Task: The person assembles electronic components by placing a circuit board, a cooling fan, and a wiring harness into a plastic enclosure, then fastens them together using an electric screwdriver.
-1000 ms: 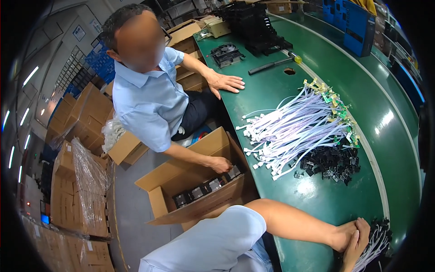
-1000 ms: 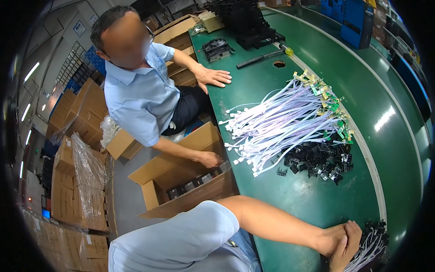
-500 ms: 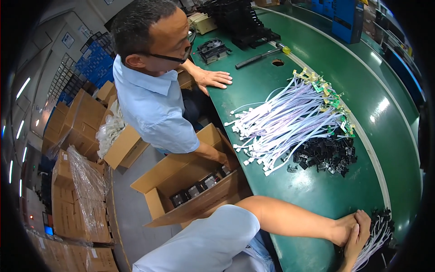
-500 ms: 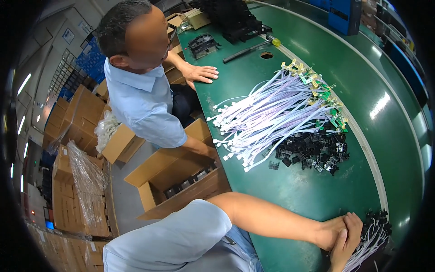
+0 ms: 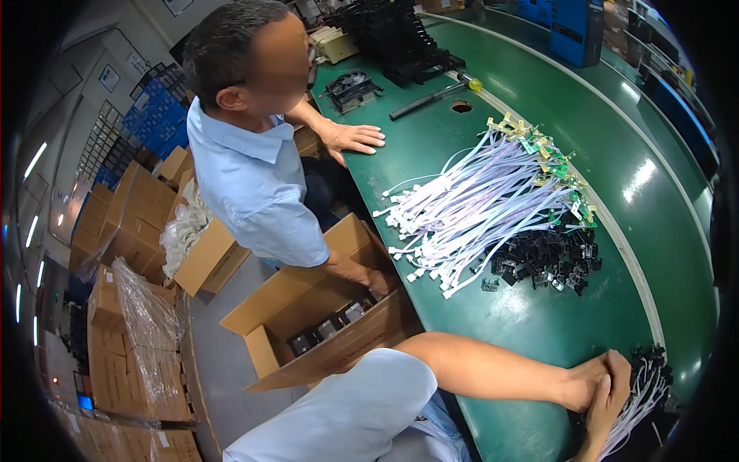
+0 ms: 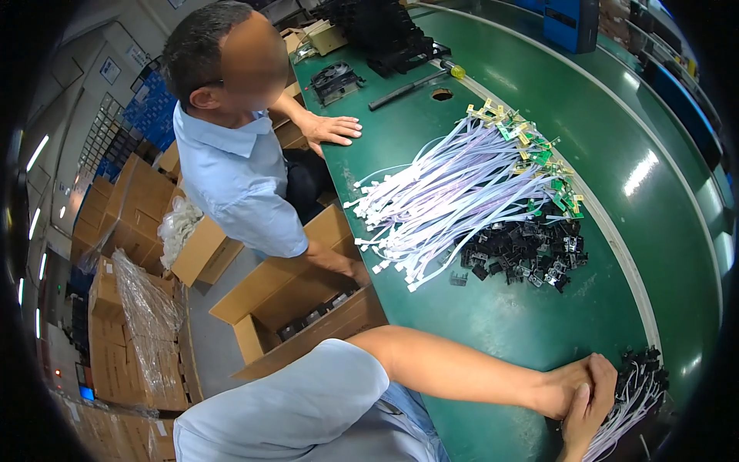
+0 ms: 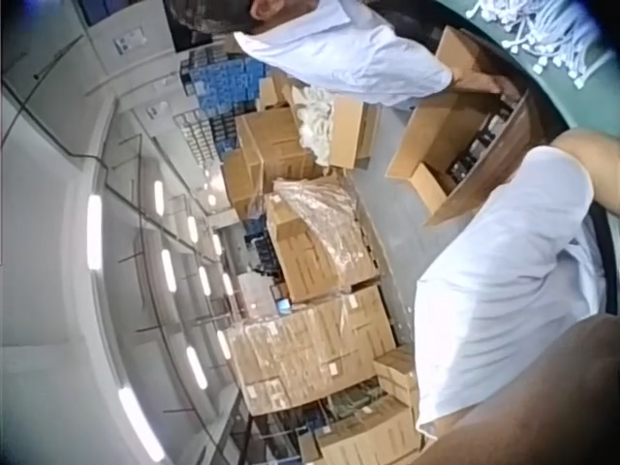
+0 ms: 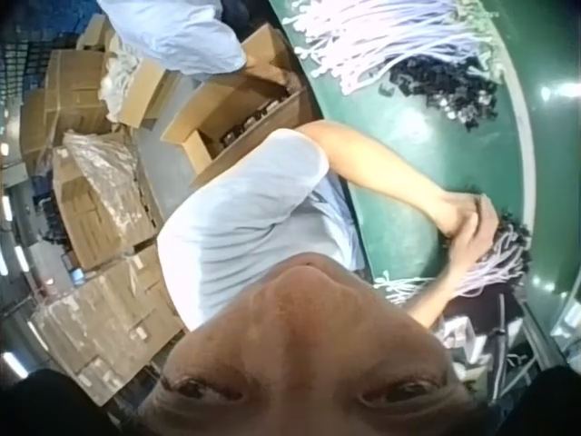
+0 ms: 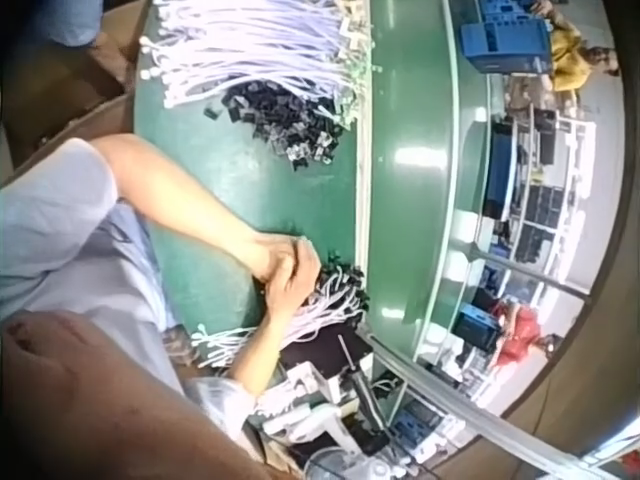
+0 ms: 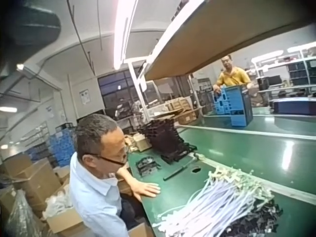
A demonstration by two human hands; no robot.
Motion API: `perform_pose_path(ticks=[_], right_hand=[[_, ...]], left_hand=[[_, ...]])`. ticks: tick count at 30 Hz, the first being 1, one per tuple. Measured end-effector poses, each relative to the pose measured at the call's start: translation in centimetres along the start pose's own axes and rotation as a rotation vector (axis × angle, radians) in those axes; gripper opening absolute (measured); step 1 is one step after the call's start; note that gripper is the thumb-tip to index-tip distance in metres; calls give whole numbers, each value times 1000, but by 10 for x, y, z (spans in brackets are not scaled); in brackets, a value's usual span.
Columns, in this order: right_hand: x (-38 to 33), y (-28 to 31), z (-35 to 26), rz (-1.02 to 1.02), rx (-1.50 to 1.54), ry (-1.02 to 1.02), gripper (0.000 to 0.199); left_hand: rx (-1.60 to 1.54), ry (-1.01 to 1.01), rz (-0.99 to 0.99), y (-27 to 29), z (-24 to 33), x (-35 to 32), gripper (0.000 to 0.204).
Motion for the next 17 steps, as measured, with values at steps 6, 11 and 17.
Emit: perform_pose_path(ticks=[6, 11, 17], right_hand=[[-8, 19, 39, 337, 320, -284, 49], [30, -5, 23, 309, 306, -372, 31], [9, 14, 37, -29, -56, -292, 41]], left_hand=[[287, 122, -298, 3, 6, 28, 10], [483, 139, -229, 45, -11, 18, 6], [322, 84, -175, -33, 5, 39, 21]])
Point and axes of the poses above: each hand's wrist, its own x-axis towards the middle knuckle, its own y-axis out of the back of the hand, z = x × y, the point moved 3 cm from there along x, towards the middle knuckle, and after that the axes turned 4 degrees about -y, right-handed, at the moved point
